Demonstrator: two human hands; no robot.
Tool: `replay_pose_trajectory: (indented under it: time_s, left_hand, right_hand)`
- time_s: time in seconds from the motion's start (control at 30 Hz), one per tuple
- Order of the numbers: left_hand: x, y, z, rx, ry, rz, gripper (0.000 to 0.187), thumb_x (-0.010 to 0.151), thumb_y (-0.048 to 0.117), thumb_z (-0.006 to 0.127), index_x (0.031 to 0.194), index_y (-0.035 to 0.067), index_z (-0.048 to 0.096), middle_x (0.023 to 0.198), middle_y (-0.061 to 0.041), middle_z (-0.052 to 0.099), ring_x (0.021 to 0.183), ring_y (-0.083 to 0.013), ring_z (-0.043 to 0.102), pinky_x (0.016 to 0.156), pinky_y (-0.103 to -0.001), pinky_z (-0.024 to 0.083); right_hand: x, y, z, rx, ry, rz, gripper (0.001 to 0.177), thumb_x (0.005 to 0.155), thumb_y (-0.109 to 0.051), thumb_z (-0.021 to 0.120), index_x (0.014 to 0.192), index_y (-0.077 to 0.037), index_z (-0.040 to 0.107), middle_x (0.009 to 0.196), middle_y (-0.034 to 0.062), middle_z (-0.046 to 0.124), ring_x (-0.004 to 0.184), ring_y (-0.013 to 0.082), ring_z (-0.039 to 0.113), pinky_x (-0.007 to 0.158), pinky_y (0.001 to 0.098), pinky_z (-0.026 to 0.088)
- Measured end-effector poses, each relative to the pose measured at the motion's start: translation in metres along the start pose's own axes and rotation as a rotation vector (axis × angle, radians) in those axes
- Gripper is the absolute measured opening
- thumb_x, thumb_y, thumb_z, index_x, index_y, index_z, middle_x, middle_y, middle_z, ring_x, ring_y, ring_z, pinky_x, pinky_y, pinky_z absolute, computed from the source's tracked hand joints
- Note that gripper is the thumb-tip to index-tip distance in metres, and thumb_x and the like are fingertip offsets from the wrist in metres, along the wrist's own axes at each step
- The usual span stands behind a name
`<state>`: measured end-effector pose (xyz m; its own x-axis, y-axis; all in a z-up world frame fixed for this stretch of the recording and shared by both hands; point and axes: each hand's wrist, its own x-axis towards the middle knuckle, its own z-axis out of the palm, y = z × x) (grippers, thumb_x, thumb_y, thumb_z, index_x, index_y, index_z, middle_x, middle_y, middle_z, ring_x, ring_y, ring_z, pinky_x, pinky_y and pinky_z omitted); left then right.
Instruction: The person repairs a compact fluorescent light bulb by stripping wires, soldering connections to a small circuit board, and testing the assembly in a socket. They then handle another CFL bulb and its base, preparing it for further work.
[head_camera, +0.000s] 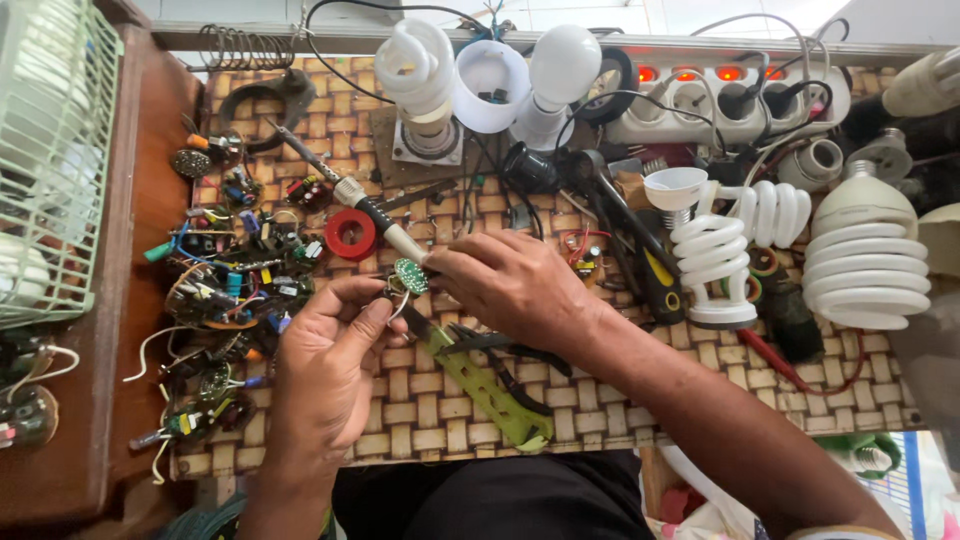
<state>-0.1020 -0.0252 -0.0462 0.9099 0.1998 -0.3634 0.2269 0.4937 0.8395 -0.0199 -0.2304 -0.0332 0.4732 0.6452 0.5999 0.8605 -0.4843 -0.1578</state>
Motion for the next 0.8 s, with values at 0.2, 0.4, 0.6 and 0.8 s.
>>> replay_pose_trajectory:
  time_s: [0.2, 0.4, 0.6, 0.8]
  left_hand:
    - [0.004, -0.005, 0.0, 0.048, 0.027, 0.013, 0.02, 0.093, -0.003, 0.069, 0.113, 0.001, 0.067, 0.092, -0.012, 0.07, 0.072, -0.018, 0.068, 0.067, -0.026, 0.058]
    - [0.006, -0.005, -0.003, -0.067, -0.051, 0.01, 0.02, 0.093, -0.002, 0.068, 0.113, 0.001, 0.066, 0.089, -0.013, 0.069, 0.073, -0.0198, 0.069, 0.066, -0.029, 0.057]
    - [0.008, 0.001, -0.002, -0.127, -0.047, 0.045, 0.019, 0.093, -0.002, 0.068, 0.112, 0.001, 0.066, 0.101, -0.013, 0.072, 0.074, -0.0201, 0.067, 0.067, -0.027, 0.057]
    - [0.006, -0.004, -0.003, -0.057, -0.101, 0.016, 0.022, 0.092, -0.003, 0.068, 0.114, 0.0, 0.066, 0.096, -0.016, 0.07, 0.074, -0.0212, 0.068, 0.068, -0.029, 0.058]
  right_hand:
    - [-0.01, 0.003, 0.003, 0.046, -0.02, -0.014, 0.019, 0.101, -0.004, 0.065, 0.12, -0.004, 0.071, 0.108, 0.0105, 0.071, 0.088, 0.025, 0.07, 0.074, 0.0375, 0.057]
    - [-0.009, 0.001, 0.002, 0.094, 0.032, 0.043, 0.017, 0.099, 0.002, 0.069, 0.116, -0.002, 0.071, 0.104, 0.0118, 0.073, 0.086, 0.0244, 0.072, 0.071, 0.0367, 0.059]
    - [-0.008, -0.001, 0.0, 0.045, 0.001, 0.055, 0.013, 0.103, -0.005, 0.064, 0.114, -0.002, 0.068, 0.11, 0.0111, 0.072, 0.091, 0.0244, 0.072, 0.076, 0.0354, 0.057]
    - [-0.002, -0.002, -0.004, 0.249, -0.002, 0.223, 0.023, 0.103, -0.01, 0.061, 0.124, -0.001, 0.058, 0.11, 0.0161, 0.071, 0.089, 0.0333, 0.069, 0.074, 0.0433, 0.056]
